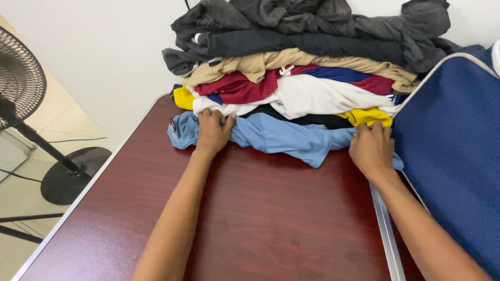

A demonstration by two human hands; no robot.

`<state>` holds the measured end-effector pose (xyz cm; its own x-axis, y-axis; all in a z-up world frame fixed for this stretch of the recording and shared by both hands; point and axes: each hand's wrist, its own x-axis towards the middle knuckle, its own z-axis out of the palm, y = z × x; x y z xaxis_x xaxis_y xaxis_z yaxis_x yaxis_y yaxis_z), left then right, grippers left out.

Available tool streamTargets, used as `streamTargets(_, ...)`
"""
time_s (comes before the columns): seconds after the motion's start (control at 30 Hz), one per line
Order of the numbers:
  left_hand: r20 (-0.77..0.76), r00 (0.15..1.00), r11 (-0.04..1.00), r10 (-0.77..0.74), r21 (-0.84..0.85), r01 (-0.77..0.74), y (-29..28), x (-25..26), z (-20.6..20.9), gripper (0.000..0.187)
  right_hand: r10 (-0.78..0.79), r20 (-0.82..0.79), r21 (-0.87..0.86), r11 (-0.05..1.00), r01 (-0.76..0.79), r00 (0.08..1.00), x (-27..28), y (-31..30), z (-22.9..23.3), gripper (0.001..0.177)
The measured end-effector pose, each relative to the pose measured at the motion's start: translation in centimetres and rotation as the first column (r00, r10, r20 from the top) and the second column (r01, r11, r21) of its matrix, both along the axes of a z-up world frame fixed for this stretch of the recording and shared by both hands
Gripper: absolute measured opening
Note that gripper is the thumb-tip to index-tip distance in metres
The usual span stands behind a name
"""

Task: The person folds several pieces of clothing, including a dark gray shirt, a light blue shirt, a striped shirt, and a white shirt, on a wooden table. They then place the folded items into a blue suitcase.

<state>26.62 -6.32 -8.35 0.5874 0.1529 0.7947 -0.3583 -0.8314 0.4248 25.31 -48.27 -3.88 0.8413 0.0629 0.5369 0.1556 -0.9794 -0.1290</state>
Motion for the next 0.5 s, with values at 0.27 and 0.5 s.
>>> streamTargets(0.27, -0.343, 0.891, 0.918, 0.297, 0.358, -0.168, 0.5, -8.7, 4.8, 0.049, -0.092, -0.518, 0.025, 0.992, 0.122, 0.85, -4.3, 5.6, 4.8, 0.124)
streamTargets(0.5, -0.761, 0.614, 0.972, 0.21, 0.097, -0.213, -1.3, -8.8, 5.8, 0.127, -0.155, -0.625, 0.029, 0.975, 0.221, 0.765, -3.5, 6.7, 4.0, 0.131)
